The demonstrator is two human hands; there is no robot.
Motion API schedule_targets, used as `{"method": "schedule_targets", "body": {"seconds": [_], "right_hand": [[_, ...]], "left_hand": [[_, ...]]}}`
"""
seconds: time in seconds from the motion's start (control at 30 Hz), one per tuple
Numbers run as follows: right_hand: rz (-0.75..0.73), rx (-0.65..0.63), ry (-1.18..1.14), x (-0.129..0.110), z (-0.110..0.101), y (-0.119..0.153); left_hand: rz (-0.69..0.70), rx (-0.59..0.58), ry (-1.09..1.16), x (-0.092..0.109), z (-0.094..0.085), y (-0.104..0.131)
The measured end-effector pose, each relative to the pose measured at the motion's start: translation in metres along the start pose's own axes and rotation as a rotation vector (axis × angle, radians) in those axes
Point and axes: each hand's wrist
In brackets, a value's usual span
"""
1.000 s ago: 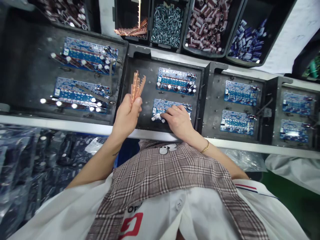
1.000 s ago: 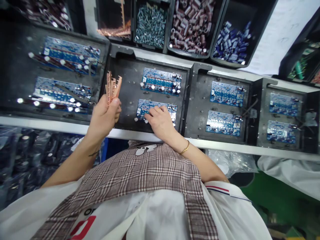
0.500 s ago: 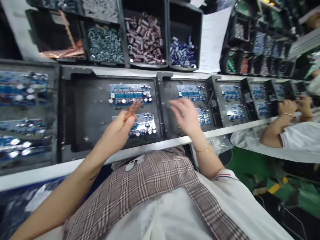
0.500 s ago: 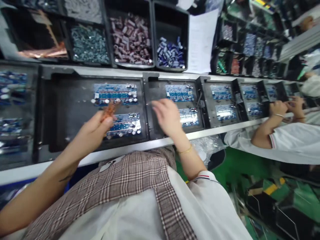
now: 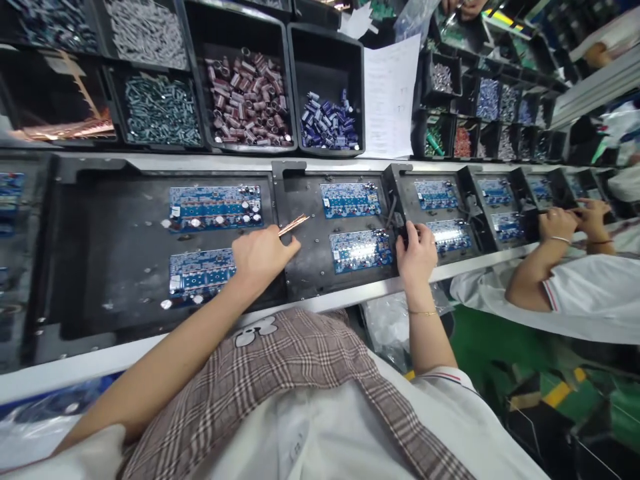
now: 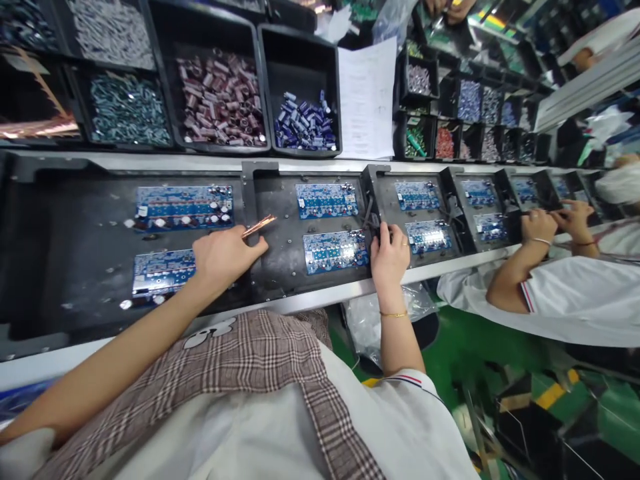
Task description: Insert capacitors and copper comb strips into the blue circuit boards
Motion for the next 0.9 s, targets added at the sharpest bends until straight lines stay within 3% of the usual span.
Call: {"method": "schedule_targets", "body": {"seconds": [0.13, 0.3, 0.57, 0.67, 0.77, 0.9], "right_hand": [[-0.059, 0.002, 0.035, 0.004, 0.001, -0.003], [-0.04, -0.002, 0.039, 0.003, 0.002, -0.001], [0.002, 0.014, 0.02, 0.014, 0.006, -0.004], [0.001, 0.058, -0.005, 0.019, 0.005, -0.008], [-0.037, 0.096, -0.099, 0.018, -0.007, -0.012], [0.051, 0.021, -0.398, -0.015, -0.041, -0.011]], "left_hand": [[-0.016, 0.075, 0.046, 0.001, 0.008, 0.003], [-0.015, 0.088, 0.097, -0.001, 0.013, 0.004], [0.112, 0.122, 0.191, 0.008, 0.012, 0.005], [0.151, 0.154, 0.219, 0.013, 0.003, 0.009], [0.138, 0.192, 0.223, 0.006, -0.015, 0.016], [0.062, 0.226, 0.2, -0.041, -0.045, 0.028]]}}
Point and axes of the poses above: each hand's wrist, its own y-axis away from the middle knuckle, its own z-axis out of the palm, x = y × z, and after that the axes turned 1 degree about x, right-handed
